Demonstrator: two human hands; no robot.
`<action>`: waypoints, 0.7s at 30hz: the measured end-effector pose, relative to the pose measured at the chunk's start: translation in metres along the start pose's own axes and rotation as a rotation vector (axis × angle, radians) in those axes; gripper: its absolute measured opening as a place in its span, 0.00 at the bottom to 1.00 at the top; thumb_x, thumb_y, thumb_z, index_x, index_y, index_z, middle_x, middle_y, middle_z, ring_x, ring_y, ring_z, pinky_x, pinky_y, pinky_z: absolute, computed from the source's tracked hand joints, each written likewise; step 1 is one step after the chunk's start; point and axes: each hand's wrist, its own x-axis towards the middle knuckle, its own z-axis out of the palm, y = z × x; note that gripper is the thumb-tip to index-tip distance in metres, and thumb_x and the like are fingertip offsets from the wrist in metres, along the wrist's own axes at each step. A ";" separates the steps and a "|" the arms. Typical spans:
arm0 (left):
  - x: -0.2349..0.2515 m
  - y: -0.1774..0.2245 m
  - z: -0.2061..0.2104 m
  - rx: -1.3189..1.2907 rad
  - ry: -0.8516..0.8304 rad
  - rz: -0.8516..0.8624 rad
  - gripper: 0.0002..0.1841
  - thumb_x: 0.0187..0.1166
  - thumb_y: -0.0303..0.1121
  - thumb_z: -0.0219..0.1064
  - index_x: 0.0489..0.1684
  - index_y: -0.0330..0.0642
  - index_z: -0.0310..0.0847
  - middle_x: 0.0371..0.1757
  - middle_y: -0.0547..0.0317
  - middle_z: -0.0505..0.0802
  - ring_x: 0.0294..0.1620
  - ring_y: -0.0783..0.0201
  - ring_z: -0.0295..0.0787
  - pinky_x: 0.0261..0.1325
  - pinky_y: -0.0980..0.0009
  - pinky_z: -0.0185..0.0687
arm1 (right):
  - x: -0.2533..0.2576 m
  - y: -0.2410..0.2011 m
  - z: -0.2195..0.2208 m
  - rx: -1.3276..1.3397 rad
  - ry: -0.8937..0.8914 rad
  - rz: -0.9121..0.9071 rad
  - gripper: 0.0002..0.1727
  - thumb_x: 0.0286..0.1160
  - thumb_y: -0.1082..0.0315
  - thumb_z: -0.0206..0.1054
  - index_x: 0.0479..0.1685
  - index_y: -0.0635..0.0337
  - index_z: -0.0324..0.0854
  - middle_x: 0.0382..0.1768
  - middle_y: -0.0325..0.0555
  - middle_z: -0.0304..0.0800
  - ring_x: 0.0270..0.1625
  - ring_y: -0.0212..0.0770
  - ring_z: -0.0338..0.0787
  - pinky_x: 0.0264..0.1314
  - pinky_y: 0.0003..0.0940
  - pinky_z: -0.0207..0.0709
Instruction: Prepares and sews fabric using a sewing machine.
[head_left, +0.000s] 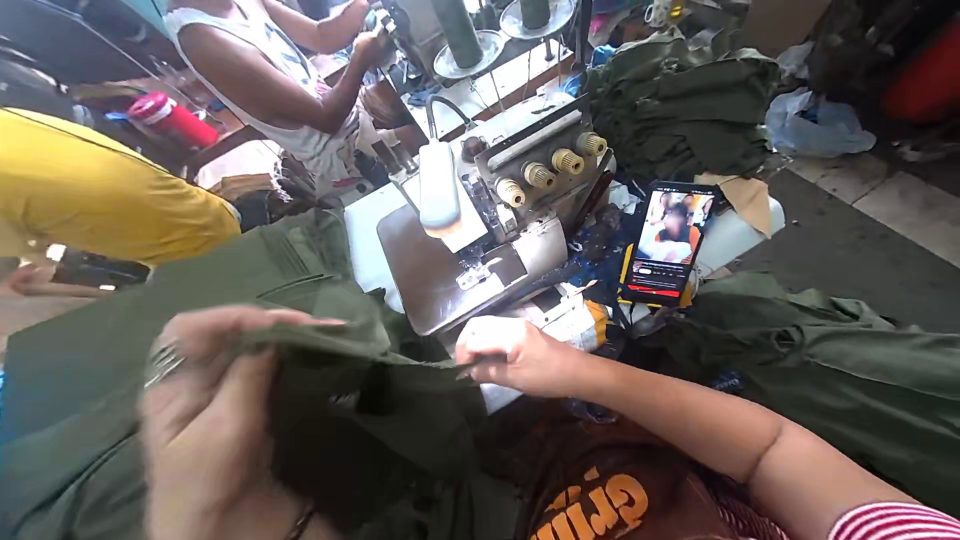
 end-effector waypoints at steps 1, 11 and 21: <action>0.013 -0.002 0.020 0.067 0.028 0.008 0.08 0.89 0.41 0.58 0.56 0.57 0.79 0.48 0.79 0.90 0.49 0.80 0.88 0.55 0.77 0.87 | -0.007 0.000 -0.003 0.072 -0.001 -0.001 0.09 0.79 0.73 0.65 0.40 0.74 0.87 0.46 0.55 0.88 0.54 0.37 0.84 0.62 0.28 0.76; 0.056 -0.027 0.128 0.771 -0.141 -0.396 0.06 0.72 0.34 0.75 0.37 0.44 0.88 0.47 0.48 0.93 0.48 0.43 0.91 0.45 0.37 0.82 | -0.091 0.011 -0.030 0.498 0.207 0.704 0.04 0.74 0.70 0.70 0.43 0.52 0.87 0.21 0.25 0.81 0.16 0.18 0.69 0.19 0.16 0.64; 0.060 -0.047 0.147 0.650 0.017 -0.414 0.10 0.75 0.35 0.72 0.37 0.35 0.82 0.40 0.37 0.89 0.43 0.37 0.89 0.42 0.36 0.80 | -0.081 0.018 -0.039 0.464 0.320 0.661 0.04 0.75 0.70 0.70 0.45 0.54 0.86 0.21 0.27 0.81 0.16 0.19 0.70 0.18 0.16 0.65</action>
